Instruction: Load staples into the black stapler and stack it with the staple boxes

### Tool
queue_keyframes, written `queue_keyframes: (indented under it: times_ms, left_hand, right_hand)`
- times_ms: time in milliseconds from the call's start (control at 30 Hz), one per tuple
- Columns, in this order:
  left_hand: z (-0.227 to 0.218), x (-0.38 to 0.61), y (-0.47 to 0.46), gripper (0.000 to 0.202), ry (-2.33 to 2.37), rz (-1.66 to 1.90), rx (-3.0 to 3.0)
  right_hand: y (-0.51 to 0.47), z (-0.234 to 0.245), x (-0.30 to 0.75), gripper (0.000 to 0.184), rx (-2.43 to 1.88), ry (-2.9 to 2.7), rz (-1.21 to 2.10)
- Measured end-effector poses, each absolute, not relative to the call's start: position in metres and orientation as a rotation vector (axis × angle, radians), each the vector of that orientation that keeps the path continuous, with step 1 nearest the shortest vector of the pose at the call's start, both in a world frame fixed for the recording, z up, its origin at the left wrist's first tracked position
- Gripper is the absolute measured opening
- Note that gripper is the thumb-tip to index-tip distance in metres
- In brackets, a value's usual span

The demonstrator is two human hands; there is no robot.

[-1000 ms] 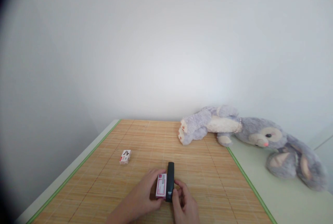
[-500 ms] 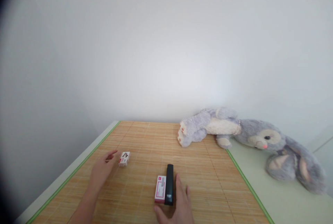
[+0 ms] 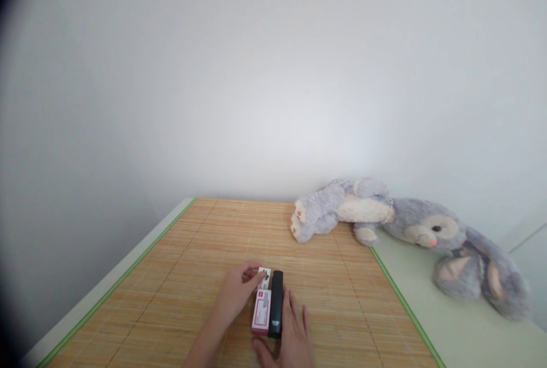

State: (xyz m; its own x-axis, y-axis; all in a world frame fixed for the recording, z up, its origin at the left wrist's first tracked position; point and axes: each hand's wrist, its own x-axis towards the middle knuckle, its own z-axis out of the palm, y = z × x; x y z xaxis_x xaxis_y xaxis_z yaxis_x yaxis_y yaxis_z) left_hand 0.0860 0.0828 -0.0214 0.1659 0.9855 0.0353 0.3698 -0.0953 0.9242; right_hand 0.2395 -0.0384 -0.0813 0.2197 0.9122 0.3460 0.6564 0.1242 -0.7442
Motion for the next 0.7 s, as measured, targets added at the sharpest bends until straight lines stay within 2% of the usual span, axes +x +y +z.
queue_keyframes:
  times_ms: [200, 333, 500, 700]
  left_hand:
    - [-0.015, 0.094, 0.071, 0.038, 1.363, 0.953, 1.579]
    - [-0.011, 0.093, 0.052, 0.052, 1.465, 1.038, 1.532]
    - [-0.034, 0.102, 0.013, 0.071, 1.413, 1.043, 1.319]
    - [-0.056, 0.129, -0.01, 0.073, 1.484, 0.903, 1.382]
  right_hand:
    - [-0.035, -0.088, 0.244, 0.086, -1.756, -1.72, 0.235]
    - [-0.034, -0.091, 0.249, 0.094, -1.835, -1.785, 0.208]
    - [-0.033, -0.09, 0.252, 0.088, -1.813, -1.846, 0.311]
    - [-0.034, -0.083, 0.259, 0.087, -1.753, -1.835, 0.456]
